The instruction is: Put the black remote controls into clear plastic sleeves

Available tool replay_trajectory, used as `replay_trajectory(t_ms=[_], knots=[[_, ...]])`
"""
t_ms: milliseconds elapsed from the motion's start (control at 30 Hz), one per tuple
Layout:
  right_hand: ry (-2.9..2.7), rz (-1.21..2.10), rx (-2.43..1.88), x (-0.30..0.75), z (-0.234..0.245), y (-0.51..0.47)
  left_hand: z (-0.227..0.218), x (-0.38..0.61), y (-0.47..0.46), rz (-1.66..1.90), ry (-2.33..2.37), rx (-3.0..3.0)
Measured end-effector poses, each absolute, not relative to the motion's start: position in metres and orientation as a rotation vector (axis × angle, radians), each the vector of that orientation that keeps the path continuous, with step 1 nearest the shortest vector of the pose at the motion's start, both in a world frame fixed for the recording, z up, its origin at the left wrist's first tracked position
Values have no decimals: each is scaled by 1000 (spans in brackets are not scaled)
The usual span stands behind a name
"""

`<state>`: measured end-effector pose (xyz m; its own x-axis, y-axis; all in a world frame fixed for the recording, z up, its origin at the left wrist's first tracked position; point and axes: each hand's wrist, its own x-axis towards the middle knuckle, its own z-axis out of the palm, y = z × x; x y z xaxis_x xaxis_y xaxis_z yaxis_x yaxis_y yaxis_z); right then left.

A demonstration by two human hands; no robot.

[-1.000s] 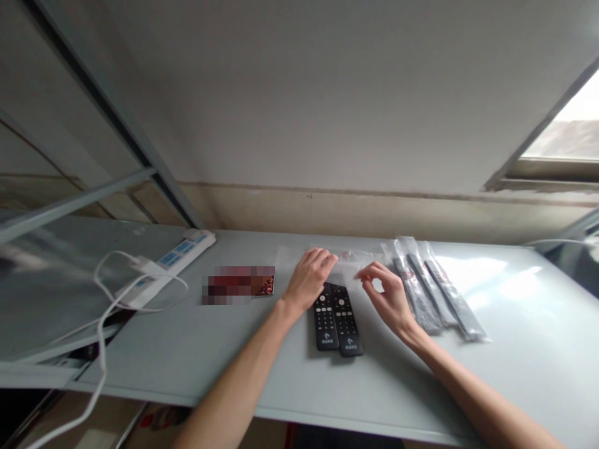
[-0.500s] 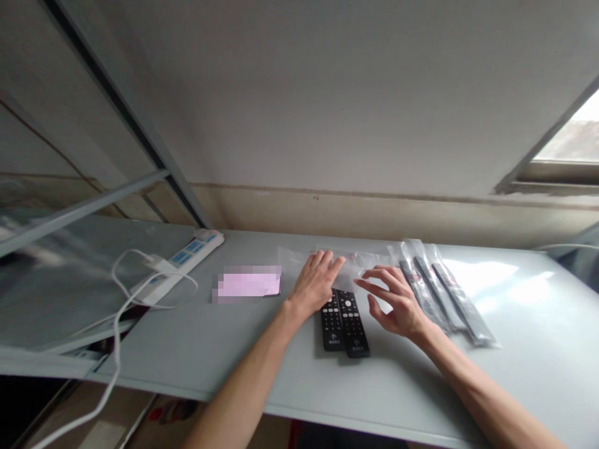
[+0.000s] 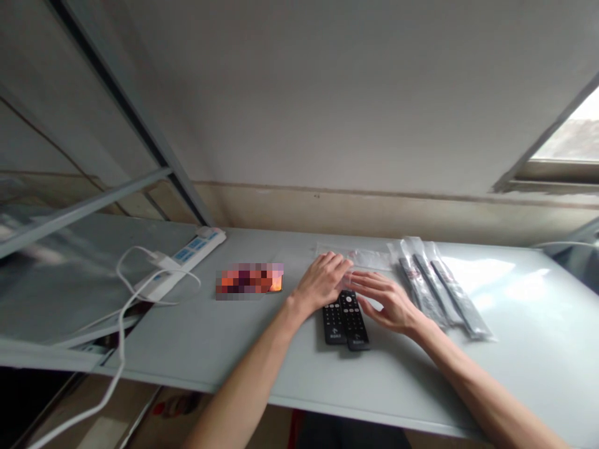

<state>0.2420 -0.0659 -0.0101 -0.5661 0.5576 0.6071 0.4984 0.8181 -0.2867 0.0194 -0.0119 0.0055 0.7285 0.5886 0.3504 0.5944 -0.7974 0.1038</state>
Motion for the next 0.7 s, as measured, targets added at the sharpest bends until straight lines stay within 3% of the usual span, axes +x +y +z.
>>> replay_trajectory(t_ms=[367,533,700], knots=[[-2255,159,-840,225,3,-75,3,25,-12,-565,-958,-2948],[-1942,193,-1222,214,6,-101,-2,23,-8,-617,-1068,-2912],[-1975,241,-1473,211,-15,-137,-10,20,-5,-705,-1162,-2939]])
